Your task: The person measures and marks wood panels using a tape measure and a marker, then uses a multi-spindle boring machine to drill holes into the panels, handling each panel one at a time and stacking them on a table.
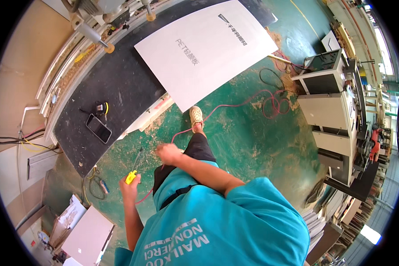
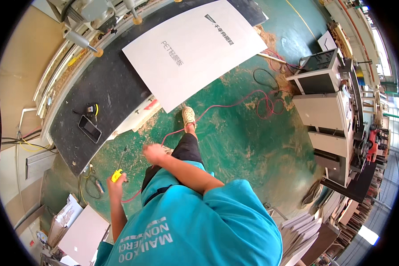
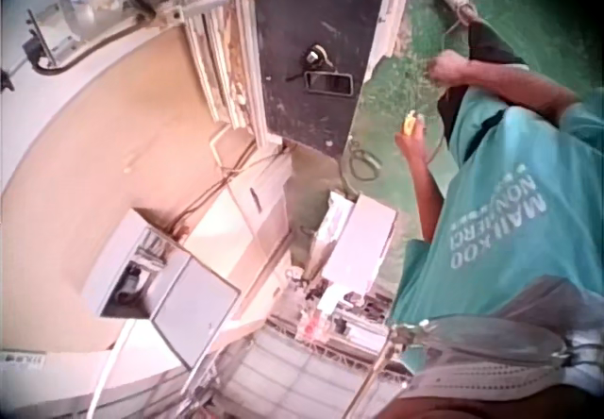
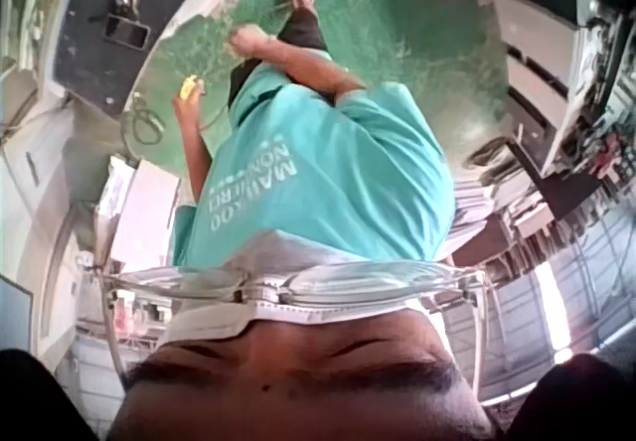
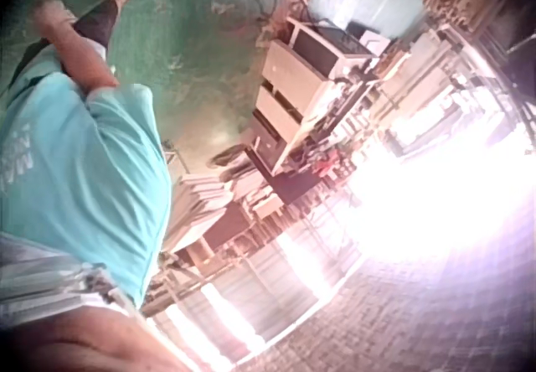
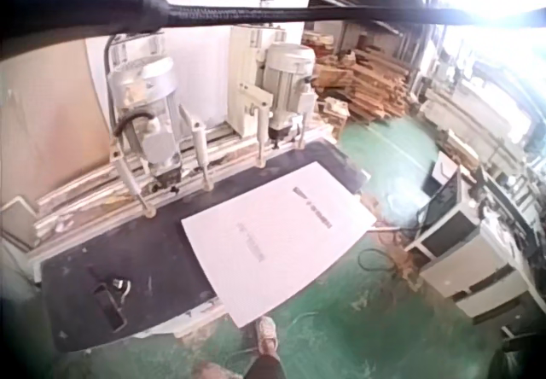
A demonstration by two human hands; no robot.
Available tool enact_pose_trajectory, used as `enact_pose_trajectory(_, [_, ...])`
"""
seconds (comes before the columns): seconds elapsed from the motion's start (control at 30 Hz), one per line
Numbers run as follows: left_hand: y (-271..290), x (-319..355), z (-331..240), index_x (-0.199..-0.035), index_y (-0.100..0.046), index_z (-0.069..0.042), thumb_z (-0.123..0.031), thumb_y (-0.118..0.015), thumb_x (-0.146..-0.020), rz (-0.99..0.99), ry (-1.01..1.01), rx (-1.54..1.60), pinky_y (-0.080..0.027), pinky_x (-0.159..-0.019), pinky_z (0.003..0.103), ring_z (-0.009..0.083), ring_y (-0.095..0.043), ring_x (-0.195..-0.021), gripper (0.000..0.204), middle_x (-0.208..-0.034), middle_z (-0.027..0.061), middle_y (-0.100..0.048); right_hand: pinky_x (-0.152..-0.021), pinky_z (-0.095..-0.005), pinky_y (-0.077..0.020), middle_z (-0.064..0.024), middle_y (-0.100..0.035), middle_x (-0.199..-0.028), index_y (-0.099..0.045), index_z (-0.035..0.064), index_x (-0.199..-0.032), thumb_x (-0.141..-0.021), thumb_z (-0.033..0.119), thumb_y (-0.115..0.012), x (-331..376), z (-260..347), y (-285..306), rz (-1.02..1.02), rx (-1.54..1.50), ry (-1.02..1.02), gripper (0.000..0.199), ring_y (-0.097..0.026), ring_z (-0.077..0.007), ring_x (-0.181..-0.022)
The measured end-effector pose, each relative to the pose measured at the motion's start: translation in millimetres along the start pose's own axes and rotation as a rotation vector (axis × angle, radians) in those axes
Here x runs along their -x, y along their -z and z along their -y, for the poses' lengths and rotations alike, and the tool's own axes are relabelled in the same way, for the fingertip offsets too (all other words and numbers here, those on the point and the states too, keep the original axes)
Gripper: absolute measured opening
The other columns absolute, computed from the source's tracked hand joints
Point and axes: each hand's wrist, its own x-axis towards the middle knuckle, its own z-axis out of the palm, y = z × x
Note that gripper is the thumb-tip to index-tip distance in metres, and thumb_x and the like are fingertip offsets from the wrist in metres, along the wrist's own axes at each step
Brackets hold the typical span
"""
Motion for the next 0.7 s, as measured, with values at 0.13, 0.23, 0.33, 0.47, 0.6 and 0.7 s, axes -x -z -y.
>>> enact_pose_trajectory(0.13, [-13.7,-19.4,21.6,-0.075,-0.068,0.000,-0.023,-0.074,-0.082,0.068,0.022,-0.095,-0.045,-0.058,0.030,0.0123,-0.058,-0.060,0.025,-0.062,0.0023,-0.062,-0.077,-0.0418,-0.0553,-0.0114,-0.066,-0.100,-0.069,0.0091,-0.098,-0.078,0.015,-0.060,-8.1,-50.0,117.5,-0.065,-0.060,0.072,0.023,-0.066,-0.0312,-0.091])
enact_pose_trajectory(0.23, [-38.2,-17.7,-12.7,-0.082,-0.071,-0.001,-0.031,-0.074,-0.081,0.065,-0.059,-0.589,-0.047,-0.058,0.034,0.0174,-0.062,-0.060,0.030,-0.065,0.0058,-0.066,-0.076,-0.0455,-0.0542,-0.0123,-0.068,-0.095,-0.070,0.0100,-0.097,-0.080,0.008,-0.056,-8.8,-140.8,208.0,-0.506,-0.176,-0.098,0.022,-0.067,-0.0333,-0.088])
enact_pose_trajectory(0.33, [-43.5,-37.4,-40.6,-0.085,-0.073,-0.003,-0.038,-0.075,-0.078,-0.347,0.194,-0.052,-0.049,-0.059,0.039,0.0249,-0.066,-0.063,0.035,-0.069,0.0115,-0.069,-0.071,-0.0431,-0.0547,-0.0123,-0.067,-0.088,-0.071,0.0100,-0.090,-0.080,0.007,-0.061,-16.6,-196.3,299.3,-0.739,-0.058,-0.246,0.015,-0.066,-0.0334,-0.079])
enact_pose_trajectory(0.47, [-78.0,-46.6,-68.1,-0.073,-0.072,-0.004,-0.036,-0.075,-0.077,-0.265,0.126,-0.359,-0.049,-0.059,0.039,0.0205,-0.066,-0.060,0.032,-0.064,0.0103,-0.067,-0.063,-0.0413,-0.0520,-0.0098,-0.063,-0.080,-0.068,0.0080,-0.084,-0.080,0.007,-0.065,-66.1,-183.0,396.3,-0.882,-0.067,0.040,0.005,-0.063,-0.0321,-0.071])
enact_pose_trajectory(0.6, [-94.1,-46.0,-58.5,-0.067,-0.070,-0.003,-0.027,-0.077,-0.074,-0.452,0.248,0.090,-0.050,-0.059,0.033,0.0163,-0.063,-0.057,0.027,-0.059,0.0062,-0.065,-0.062,-0.0353,-0.0506,-0.0107,-0.063,-0.079,-0.069,0.0044,-0.092,-0.082,0.002,-0.066,-117.3,-69.4,514.9,-1.023,-0.118,0.414,0.011,-0.063,-0.0280,-0.070])
enact_pose_trajectory(0.7, [-104.2,-25.0,-83.0,-0.072,-0.069,0.000,-0.023,-0.078,-0.074,-0.445,0.108,0.396,-0.050,-0.060,0.032,0.0153,-0.062,-0.058,0.025,-0.062,0.0055,-0.065,-0.059,-0.0414,-0.0476,-0.0097,-0.059,-0.075,-0.069,0.0073,-0.090,-0.079,0.005,-0.068,-150.4,3.5,604.5,-1.259,0.030,0.744,0.012,-0.059,-0.0321,-0.068])
